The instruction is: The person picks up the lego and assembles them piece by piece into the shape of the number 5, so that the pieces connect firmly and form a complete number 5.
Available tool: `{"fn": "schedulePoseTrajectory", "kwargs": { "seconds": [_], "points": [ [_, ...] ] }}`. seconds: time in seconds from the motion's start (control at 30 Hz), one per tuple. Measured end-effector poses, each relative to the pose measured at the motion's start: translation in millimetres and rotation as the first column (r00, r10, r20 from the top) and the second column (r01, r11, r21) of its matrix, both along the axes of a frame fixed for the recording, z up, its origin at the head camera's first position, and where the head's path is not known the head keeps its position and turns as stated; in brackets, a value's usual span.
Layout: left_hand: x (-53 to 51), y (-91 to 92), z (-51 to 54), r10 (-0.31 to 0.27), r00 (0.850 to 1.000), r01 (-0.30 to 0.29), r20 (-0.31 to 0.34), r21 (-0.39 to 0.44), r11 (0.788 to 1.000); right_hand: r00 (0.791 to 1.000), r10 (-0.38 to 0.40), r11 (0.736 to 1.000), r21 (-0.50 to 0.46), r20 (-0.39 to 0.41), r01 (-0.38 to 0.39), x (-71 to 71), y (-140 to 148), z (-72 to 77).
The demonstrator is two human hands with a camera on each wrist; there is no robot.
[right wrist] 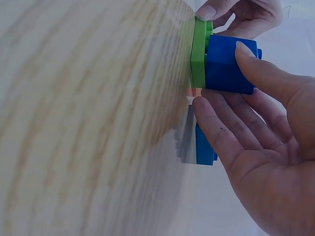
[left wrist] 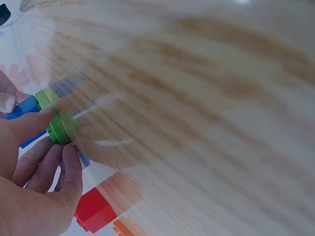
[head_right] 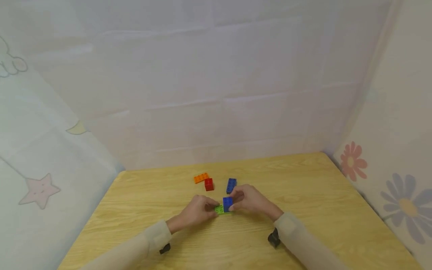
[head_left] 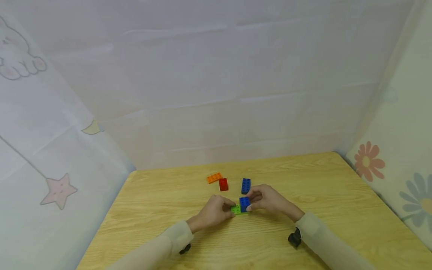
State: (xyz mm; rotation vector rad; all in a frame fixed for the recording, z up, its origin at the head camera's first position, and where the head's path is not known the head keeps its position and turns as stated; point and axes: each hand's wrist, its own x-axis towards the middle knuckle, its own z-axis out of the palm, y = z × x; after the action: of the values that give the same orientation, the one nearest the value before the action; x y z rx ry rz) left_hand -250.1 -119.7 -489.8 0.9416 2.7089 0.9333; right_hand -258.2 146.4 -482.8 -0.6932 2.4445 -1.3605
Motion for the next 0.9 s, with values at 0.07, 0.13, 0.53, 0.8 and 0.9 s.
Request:
{"fn": "schedulePoseTrajectory", "kwargs": {
  "seconds": [0.07, 0.13, 0.53, 0.8, 0.9],
  "points": [
    [-0.9, -1.4, 0.2, -0.006, 1.0, 0.006, -0.005, 0.003, 1.0, 1.0, 0.003, 1.0, 0.002, -0.01, -0.003, 0.6, -1.7, 1.0],
    [-1.8, -2.7, -0.1, -0.008, 1.0, 0.008, -0.008, 0.002, 1.0, 1.0, 0.003, 1.0, 0.014, -0.024, -0.002, 1.2, -3.2, 2.0],
    [-1.5, -4.4, 4.3, 0.0, 1.0, 0.0, 0.0, -0.028, 1.0, 0.998, -0.022, 0.998, 0.062, -0.057, 0.025, 7.7, -10.3, 9.3],
    [-1.3, -6.8, 3.4, 0.0, 1.0, 0.0, 0.001, -0.028, 1.0, 0.998, -0.026, 0.998, 0.05, -0.048, 0.029, 7.9, -12.7, 6.2],
    [-1.3, -7.2, 4.2, -0.008, 1.0, 0.008, 0.0, -0.023, 1.0, 0.998, -0.028, 0.998, 0.057, -0.062, 0.031, 7.5, -13.6, 5.1]
  ]
}}
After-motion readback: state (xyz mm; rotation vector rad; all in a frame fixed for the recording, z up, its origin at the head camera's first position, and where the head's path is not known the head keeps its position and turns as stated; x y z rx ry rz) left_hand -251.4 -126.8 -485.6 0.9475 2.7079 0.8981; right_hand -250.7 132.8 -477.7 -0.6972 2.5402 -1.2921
